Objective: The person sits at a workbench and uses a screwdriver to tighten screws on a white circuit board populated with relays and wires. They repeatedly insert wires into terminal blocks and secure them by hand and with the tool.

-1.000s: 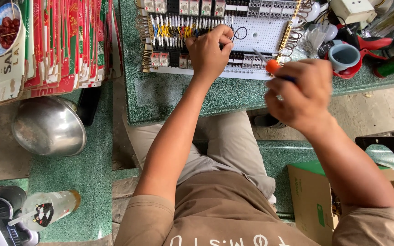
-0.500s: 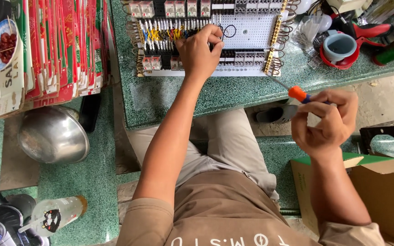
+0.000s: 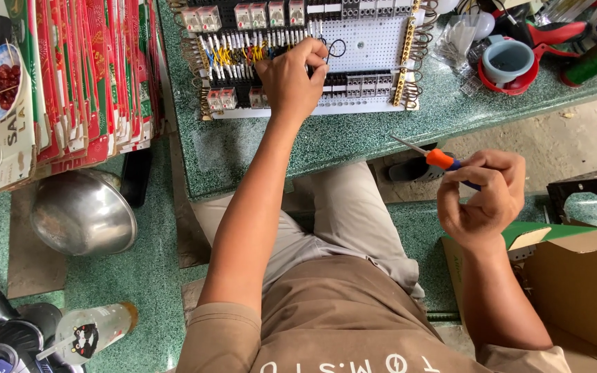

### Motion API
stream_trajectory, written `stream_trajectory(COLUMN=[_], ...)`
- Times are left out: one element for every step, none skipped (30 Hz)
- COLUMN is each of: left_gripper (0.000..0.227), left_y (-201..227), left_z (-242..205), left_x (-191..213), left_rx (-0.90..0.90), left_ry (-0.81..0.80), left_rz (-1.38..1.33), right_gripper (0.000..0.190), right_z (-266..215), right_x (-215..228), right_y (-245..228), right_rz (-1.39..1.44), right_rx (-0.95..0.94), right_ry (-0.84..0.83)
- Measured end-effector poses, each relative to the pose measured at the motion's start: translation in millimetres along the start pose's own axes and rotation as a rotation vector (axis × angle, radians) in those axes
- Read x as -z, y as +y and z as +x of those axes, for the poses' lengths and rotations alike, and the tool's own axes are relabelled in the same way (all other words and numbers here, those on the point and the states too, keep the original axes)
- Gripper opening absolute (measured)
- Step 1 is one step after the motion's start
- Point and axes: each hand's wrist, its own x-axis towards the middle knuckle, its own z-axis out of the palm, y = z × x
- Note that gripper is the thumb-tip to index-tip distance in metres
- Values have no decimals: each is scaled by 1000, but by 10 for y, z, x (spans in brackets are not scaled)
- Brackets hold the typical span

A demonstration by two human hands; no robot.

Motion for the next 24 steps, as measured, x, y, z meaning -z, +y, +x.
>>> stream_trajectory(left_gripper=[23,23,23,23,23,24,26,26,26,27,27,26,26,26,27,27,27,27,27,27,27,26,26,26], left_y=[-1,10,22,36,36,36,34,31,27,23,19,15,10,15,19,19,16,13,6,5,3,2,-5,-4], left_z=[4,7,10,17,17,15,13,16,18,20,18,18,19,16,13,11,18,10,2,1,0,4,0,1], left_x=[-7,2,10,19,25,28,32,32,34,35,26,19,14,20,26,33,37,35,32,25,20,20,26,26], left_rx=[-7,-9,-12,-16,-19,-33,-47,-48,-54,-60,-62,-60,-58,-61,-59,-58,-61,-65,-70,-66,-64,-63,-61,-64], left_ry=[-3,-4,-8,-12,-13,-10,-7,-9,-9,-8,-9,-4,1,1,-6,-13,-13,-11,-9,-9,-10,-10,-9,-11], left_rz=[14,13,16,19,18,16,14,13,12,11,10,10,11,10,9,8,7,6,6,4,-4,-11,-12,-8], right_gripper=[18,18,18,18,18,17,16,16,14,11,11,10,8,8,7,7,7,6,6,6,6,6,6,5], right_z=[9,8,8,9,77,142,207,251,295,338,360,387,414,415,417,420,420,413,404,398,393,392,387,383], right_x=[-8,-35,-61,-86,-131,-175,-220,-293,-367,-442,-504,-568,-632,-702,-773,-848,-912,-969,-1030,-1067,-1105,-1145,-1165,-1181], right_y=[-9,4,18,31,-30,-92,-153,-174,-195,-215,-241,-268,-295,-288,-281,-274,-267,-261,-254,-242,-231,-222,-213,-198], right_rz=[7,5,26,47,45,81,117,115,133,151,149,144,139,137,134,131,128,120,113,113,105,97,97,92], right_rx=[11,11,27,42,42,67,92,91,130,170,169,183,197,197,203,207,208,206,204,204,199,196,197,208], right_ry=[2,3,5,7,9,2,-5,-4,2,9,10,-13,-36,-34,-62,-90,-88,-79,-69,-72,-66,-59,-61,-75])
